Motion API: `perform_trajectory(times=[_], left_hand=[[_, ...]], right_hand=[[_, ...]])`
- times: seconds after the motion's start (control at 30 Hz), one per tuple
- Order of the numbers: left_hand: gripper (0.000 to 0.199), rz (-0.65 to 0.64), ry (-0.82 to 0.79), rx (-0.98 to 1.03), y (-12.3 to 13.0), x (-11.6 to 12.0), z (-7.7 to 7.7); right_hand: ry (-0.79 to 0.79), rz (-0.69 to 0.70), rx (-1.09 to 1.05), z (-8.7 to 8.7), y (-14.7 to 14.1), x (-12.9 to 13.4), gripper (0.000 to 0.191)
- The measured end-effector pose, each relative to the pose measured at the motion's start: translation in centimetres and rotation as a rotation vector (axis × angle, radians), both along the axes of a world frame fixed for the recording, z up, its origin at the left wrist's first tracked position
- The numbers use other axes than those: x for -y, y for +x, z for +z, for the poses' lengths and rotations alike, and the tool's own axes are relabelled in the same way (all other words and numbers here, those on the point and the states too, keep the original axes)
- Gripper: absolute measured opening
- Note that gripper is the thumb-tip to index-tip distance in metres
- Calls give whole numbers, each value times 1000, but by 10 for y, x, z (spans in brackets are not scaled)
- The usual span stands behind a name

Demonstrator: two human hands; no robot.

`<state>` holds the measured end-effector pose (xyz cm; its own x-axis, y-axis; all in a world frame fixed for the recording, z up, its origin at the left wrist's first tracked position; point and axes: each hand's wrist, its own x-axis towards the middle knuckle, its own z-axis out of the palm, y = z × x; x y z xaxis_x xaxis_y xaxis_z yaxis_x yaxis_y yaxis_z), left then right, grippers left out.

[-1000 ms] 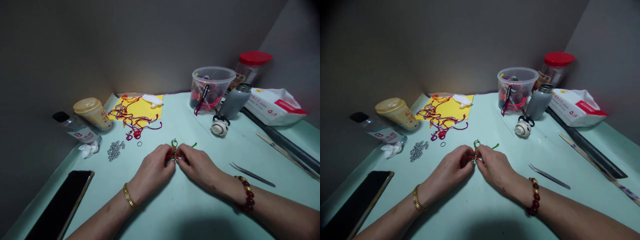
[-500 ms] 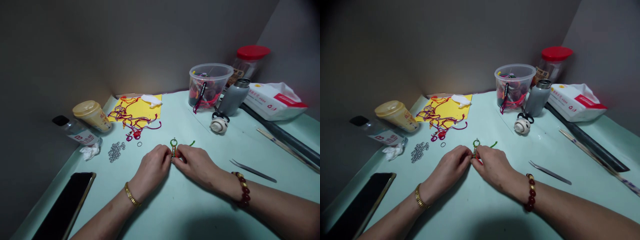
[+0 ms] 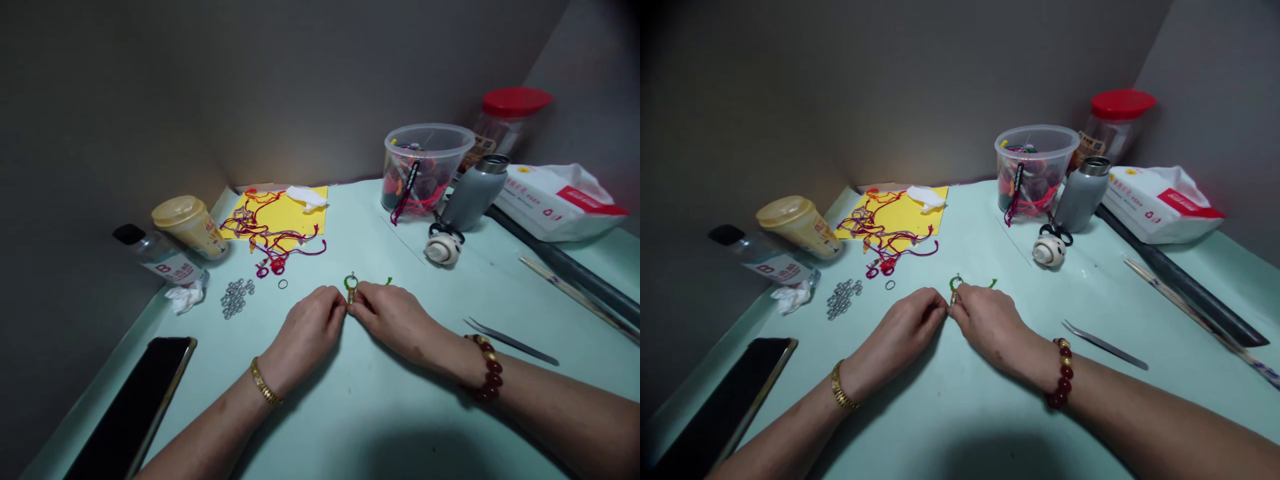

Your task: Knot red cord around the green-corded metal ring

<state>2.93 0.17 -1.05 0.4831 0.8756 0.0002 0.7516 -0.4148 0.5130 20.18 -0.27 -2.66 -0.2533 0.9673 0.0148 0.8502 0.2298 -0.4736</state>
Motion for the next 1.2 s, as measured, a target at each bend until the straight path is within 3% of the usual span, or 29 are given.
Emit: perform_trajectory(times=[0.23, 0.53, 0.63, 0.73, 1.03, 1.1, 1.2], left_hand=[[16, 80, -57, 80, -2, -3, 0], [27, 35, -77, 33, 0, -15, 4], [24, 23, -78, 28, -1, -17, 2], [23, 16, -77, 40, -3, -17, -1], [25, 31, -106, 68, -4, -11, 0], [25, 25, -101, 64, -5, -10, 2], [26, 19, 9, 28, -6, -11, 7]], right_hand=[[-30, -26, -50, 4, -4, 1, 13], [-113, -31, -376, 5, 19, -9, 20], [31, 103, -331, 0, 17, -3, 12], [163, 255, -196, -5, 13, 4, 18], [369, 411, 246, -9, 15, 18, 28], [330, 395, 203, -8, 14, 18, 27], [248, 227, -91, -9, 13, 13, 25]])
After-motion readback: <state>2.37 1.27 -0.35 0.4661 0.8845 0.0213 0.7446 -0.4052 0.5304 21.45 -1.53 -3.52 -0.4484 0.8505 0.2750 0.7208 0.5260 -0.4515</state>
